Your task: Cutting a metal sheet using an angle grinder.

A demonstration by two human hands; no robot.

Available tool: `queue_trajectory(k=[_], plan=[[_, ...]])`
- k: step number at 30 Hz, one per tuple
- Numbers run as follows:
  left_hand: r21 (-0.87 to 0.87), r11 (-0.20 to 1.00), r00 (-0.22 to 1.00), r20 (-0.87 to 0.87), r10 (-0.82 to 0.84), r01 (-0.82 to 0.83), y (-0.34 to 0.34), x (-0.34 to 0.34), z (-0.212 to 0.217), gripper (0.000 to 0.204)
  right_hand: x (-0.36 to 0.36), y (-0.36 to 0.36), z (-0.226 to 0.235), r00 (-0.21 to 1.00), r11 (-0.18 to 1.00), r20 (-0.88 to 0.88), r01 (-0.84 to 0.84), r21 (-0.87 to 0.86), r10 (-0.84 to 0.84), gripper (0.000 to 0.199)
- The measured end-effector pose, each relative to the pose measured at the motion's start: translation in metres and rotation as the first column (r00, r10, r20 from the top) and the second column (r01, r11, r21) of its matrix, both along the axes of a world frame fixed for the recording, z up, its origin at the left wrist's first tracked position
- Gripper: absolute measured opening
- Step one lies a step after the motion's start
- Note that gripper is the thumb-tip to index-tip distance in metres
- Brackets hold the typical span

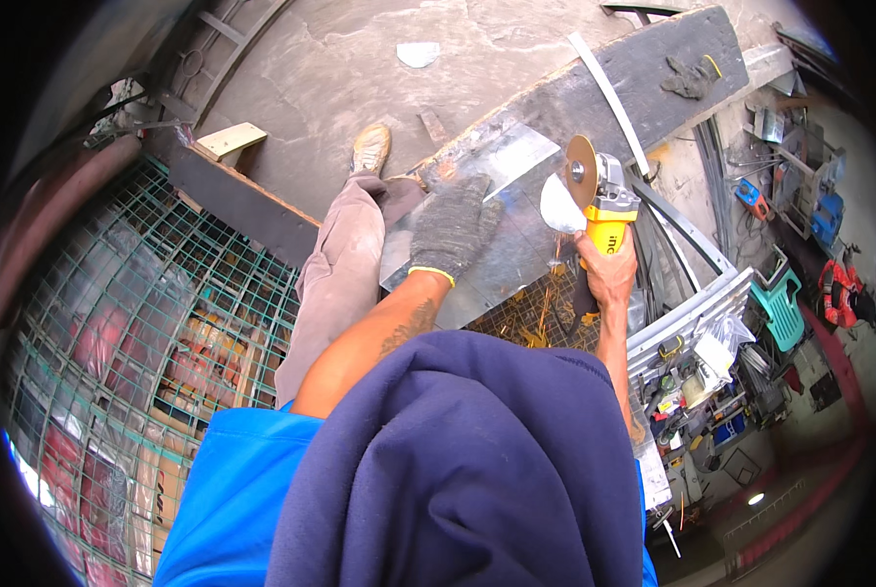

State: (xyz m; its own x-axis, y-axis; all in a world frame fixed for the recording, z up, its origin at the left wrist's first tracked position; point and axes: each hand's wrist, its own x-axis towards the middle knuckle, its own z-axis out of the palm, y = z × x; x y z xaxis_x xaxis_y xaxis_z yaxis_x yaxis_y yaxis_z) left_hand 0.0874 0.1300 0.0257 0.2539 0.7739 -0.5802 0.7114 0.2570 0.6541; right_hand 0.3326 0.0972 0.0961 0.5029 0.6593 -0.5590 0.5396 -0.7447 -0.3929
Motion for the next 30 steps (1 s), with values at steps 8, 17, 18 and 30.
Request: queue_trajectory(k=[8, 17, 18, 30], plan=[[0.034, 0.999, 1.000, -0.008, 0.026, -0.026, -0.007, 0.000, -0.004, 0.051, 0.036, 0.023, -0.005, 0.982, 0.985, -0.076, -0.172, 0.006, 0.172, 0.059], [-0.006, 1.000, 0.999, -0.031, 0.010, -0.010, -0.003, 0.001, 0.002, 0.051, 0.050, 0.053, 0.005, 0.942, 0.942, -0.056, -0.333, -0.026, 0.332, 0.056], [0.035, 0.999, 0.999, -0.033, 0.021, -0.020, -0.005, 0.002, 0.001, 0.051, 0.050, 0.055, 0.006, 0.941, 0.941, -0.052, -0.336, -0.040, 0.334, 0.056], [0.063, 0.998, 1.000, -0.022, 0.019, -0.018, -0.009, 0.002, -0.007, 0.050, 0.005, -0.002, 0.000, 1.000, 1.000, -0.026, -0.002, -0.027, 0.001, 0.053]])
